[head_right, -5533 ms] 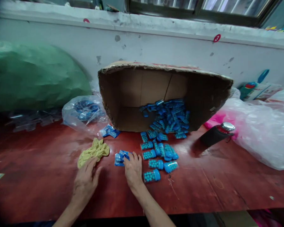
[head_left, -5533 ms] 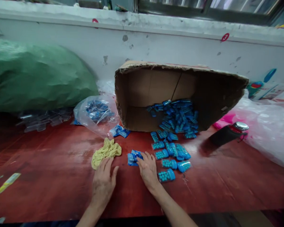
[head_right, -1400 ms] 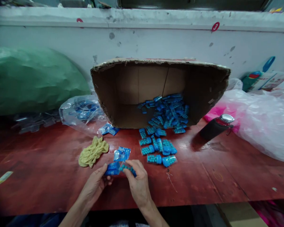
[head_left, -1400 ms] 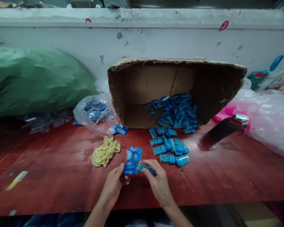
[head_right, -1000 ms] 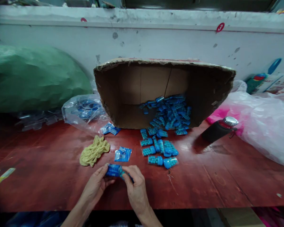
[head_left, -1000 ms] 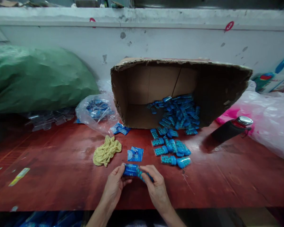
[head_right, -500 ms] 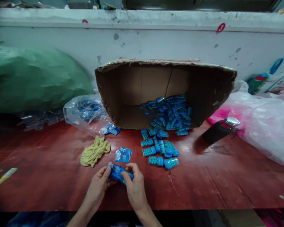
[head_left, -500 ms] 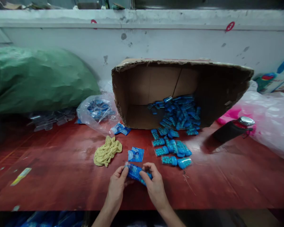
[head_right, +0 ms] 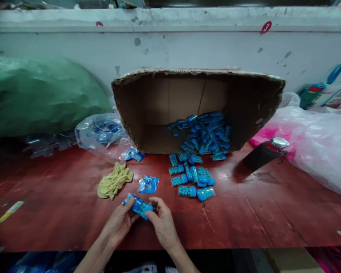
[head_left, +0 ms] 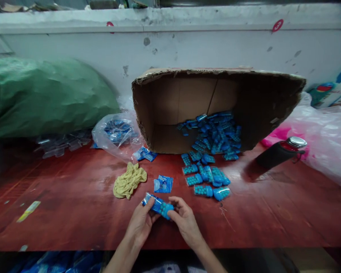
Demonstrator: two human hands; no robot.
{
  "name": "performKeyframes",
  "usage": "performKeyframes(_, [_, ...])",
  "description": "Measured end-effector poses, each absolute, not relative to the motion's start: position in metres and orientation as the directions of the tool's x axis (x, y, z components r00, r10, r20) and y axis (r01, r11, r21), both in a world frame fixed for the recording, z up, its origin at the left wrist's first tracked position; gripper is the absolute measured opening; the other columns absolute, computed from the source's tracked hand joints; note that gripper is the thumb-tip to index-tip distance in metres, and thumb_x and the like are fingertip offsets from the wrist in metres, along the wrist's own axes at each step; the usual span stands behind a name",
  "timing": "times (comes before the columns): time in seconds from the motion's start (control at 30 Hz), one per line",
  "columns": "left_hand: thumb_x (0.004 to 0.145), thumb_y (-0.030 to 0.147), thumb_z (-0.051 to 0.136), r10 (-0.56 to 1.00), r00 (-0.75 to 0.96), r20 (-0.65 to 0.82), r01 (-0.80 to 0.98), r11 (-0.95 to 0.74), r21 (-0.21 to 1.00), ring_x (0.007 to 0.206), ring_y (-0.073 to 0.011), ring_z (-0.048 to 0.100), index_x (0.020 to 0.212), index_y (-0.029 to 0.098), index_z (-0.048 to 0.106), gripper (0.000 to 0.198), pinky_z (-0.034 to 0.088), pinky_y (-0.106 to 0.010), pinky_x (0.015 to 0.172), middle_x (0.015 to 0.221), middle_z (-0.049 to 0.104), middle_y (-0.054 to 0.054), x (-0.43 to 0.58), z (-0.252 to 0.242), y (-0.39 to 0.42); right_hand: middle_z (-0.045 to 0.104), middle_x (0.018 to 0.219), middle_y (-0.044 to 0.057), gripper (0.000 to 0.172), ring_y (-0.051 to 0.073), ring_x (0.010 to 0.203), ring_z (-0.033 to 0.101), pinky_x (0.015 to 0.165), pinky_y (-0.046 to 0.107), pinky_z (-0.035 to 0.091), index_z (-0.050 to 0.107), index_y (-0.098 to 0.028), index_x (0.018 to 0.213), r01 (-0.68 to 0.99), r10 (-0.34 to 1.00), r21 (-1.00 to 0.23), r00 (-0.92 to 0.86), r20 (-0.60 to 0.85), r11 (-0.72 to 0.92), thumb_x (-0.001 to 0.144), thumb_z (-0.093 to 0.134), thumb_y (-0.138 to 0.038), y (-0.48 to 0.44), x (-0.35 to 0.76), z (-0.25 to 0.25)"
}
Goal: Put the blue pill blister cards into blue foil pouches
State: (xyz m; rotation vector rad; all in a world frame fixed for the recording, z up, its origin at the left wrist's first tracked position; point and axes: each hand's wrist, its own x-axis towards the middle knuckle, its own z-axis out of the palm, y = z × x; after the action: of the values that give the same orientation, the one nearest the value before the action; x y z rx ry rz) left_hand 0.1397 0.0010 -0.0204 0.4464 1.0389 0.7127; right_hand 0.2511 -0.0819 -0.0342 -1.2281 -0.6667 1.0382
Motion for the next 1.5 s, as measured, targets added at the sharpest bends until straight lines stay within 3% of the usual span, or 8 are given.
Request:
performKeyframes(0.1, [0.066, 0.016, 0.065, 0.722, 0.303, -0.622, -0.358, 0.692, 0.627, 0.057, -0.0129, 0.061, 0.069, 0.015, 0.054, 0.012, 0.051, -0.028, 0.06, 0.061, 0.065, 0.001, 0.147, -0.018, -0.003, 0.06, 0.083, 0.001, 0.028, 0.015, 0.075, 0.057, 0.069, 0.026, 0.047, 0.054, -0.02, 0.097, -0.123, 0.853, -0.992, 0.518, -0.065, 0.0, 0.07, 0.058, -0.016, -0.082, 0.247, -0.035])
performKeyframes(0.2, [0.069, 0.014, 0.062, 0.705, 0.306, -0.64, -0.364, 0.708, 0.605, 0.057, -0.0121, 0.062, 0.071, 0.014, 0.056, 0.006, 0.051, -0.024, 0.058, 0.062, 0.066, -0.001, 0.152, -0.014, -0.006, 0.061, 0.089, 0.002, 0.031, 0.016, 0.082, 0.057, 0.077, 0.028, 0.045, 0.055, -0.021, 0.098, 0.014, 0.858, -1.0, 0.513, 0.028, 0.025, 0.068, 0.059, -0.013, -0.081, 0.243, -0.031])
performKeyframes(0.4, [0.071, 0.011, 0.059, 0.652, 0.373, -0.66, -0.336, 0.758, 0.559, 0.067, -0.0151, 0.065, 0.081, 0.014, 0.058, 0.01, 0.053, -0.026, 0.061, 0.073, 0.068, -0.004, 0.151, -0.009, -0.005, 0.062, 0.08, 0.0, 0.028, 0.014, 0.071, 0.058, 0.065, 0.025, 0.048, 0.054, -0.019, 0.094, -0.155, 0.87, -0.987, 0.492, -0.041, 0.041, 0.067, 0.059, -0.013, -0.076, 0.243, -0.028])
performKeyframes(0.53, [0.072, 0.014, 0.059, 0.652, 0.37, -0.662, -0.342, 0.758, 0.556, 0.063, -0.0145, 0.064, 0.075, 0.013, 0.058, 0.003, 0.052, -0.024, 0.058, 0.07, 0.068, -0.005, 0.152, -0.009, -0.005, 0.063, 0.084, 0.001, 0.022, 0.016, 0.077, 0.057, 0.072, 0.027, 0.046, 0.057, -0.02, 0.087, 0.0, 0.843, -1.0, 0.538, 0.018, 0.022, 0.066, 0.061, -0.014, -0.078, 0.242, -0.025])
performKeyframes(0.8, [0.074, 0.013, 0.056, 0.534, 0.684, -0.497, -0.268, 0.818, 0.51, 0.089, -0.021, 0.062, 0.092, 0.013, 0.061, 0.018, 0.051, -0.028, 0.069, 0.091, 0.068, -0.01, 0.139, -0.003, 0.002, 0.053, 0.104, 0.0, 0.063, 0.018, 0.098, 0.051, 0.09, 0.03, 0.038, 0.049, -0.028, 0.115, 0.012, 0.925, -1.0, 0.378, 0.019, 0.016, 0.057, 0.071, -0.015, -0.08, 0.264, -0.009])
performKeyframes(0.93, [0.074, 0.015, 0.056, 0.492, 0.704, -0.513, -0.257, 0.849, 0.462, 0.081, -0.0204, 0.065, 0.092, 0.013, 0.062, 0.019, 0.052, -0.028, 0.064, 0.083, 0.07, -0.009, 0.142, -0.006, -0.003, 0.051, 0.114, 0.0, 0.062, 0.02, 0.107, 0.047, 0.094, 0.032, 0.035, 0.051, -0.03, 0.116, -0.082, 0.973, -0.995, 0.231, 0.029, 0.049, 0.058, 0.072, -0.017, -0.081, 0.269, -0.002])
performKeyframes(1.2, [0.078, 0.016, 0.052, 0.561, 0.57, -0.6, -0.339, 0.826, 0.45, 0.07, -0.0163, 0.066, 0.086, 0.013, 0.062, 0.013, 0.052, -0.023, 0.057, 0.076, 0.071, -0.008, 0.156, -0.003, -0.017, 0.058, 0.084, -0.004, 0.05, 0.013, 0.074, 0.053, 0.067, 0.024, 0.045, 0.057, -0.026, 0.108, -0.349, 0.971, -0.936, 0.212, -0.113, -0.033, 0.061, 0.061, -0.01, -0.079, 0.264, -0.011])
performKeyframes(1.5, [0.076, 0.013, 0.054, 0.583, 0.614, -0.532, -0.295, 0.794, 0.531, 0.083, -0.0194, 0.065, 0.095, 0.014, 0.059, 0.02, 0.053, -0.027, 0.069, 0.085, 0.07, -0.008, 0.151, 0.005, -0.018, 0.061, 0.096, -0.002, 0.054, 0.015, 0.083, 0.055, 0.077, 0.027, 0.042, 0.057, -0.024, 0.108, -0.511, 0.986, -0.858, 0.111, -0.122, -0.049, 0.057, 0.069, -0.013, -0.074, 0.269, -0.021])
